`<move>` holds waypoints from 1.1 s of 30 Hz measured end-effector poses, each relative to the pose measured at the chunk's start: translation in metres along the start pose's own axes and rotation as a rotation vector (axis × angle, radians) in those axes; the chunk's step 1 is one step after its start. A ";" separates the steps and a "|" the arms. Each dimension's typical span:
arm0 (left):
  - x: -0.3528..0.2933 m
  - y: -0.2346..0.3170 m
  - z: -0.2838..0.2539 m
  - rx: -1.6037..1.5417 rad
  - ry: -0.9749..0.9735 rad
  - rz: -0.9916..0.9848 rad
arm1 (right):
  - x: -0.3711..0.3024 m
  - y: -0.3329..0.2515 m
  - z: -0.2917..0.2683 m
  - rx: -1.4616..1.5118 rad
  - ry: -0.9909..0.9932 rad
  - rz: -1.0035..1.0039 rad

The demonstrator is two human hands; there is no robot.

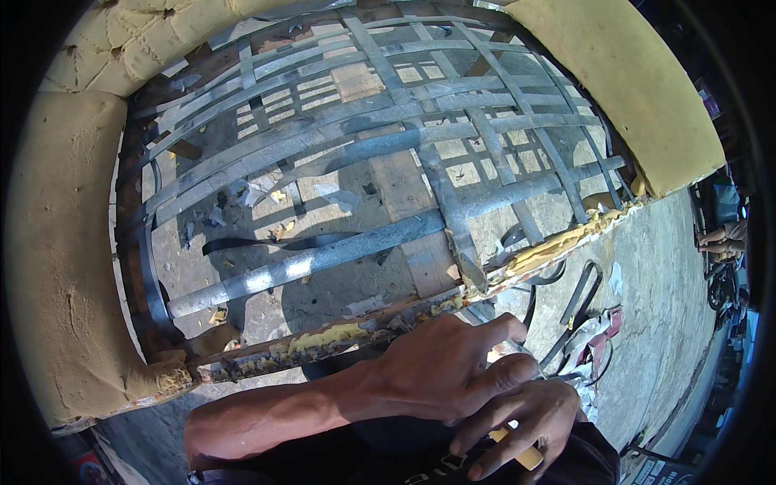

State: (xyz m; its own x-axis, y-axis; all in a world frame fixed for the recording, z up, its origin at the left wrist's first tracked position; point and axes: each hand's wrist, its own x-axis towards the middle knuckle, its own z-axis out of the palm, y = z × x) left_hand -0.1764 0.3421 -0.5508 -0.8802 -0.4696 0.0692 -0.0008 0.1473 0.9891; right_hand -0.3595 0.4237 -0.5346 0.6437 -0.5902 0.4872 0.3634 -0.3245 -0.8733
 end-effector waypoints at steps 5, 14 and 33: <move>0.013 0.006 0.009 0.117 0.123 -0.118 | 0.005 -0.055 0.003 0.336 0.637 0.539; 0.016 0.023 0.001 0.068 0.093 -0.422 | 0.101 -0.088 -0.007 0.600 0.434 1.943; -0.195 0.059 0.049 0.331 0.344 -0.698 | -0.082 0.071 0.018 -0.859 0.223 1.170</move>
State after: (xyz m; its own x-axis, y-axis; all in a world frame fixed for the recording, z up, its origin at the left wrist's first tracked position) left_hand -0.0279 0.4850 -0.5122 -0.4326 -0.7783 -0.4550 -0.6768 -0.0531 0.7342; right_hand -0.3747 0.4624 -0.6367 0.1386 -0.8940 -0.4261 -0.8357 0.1253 -0.5347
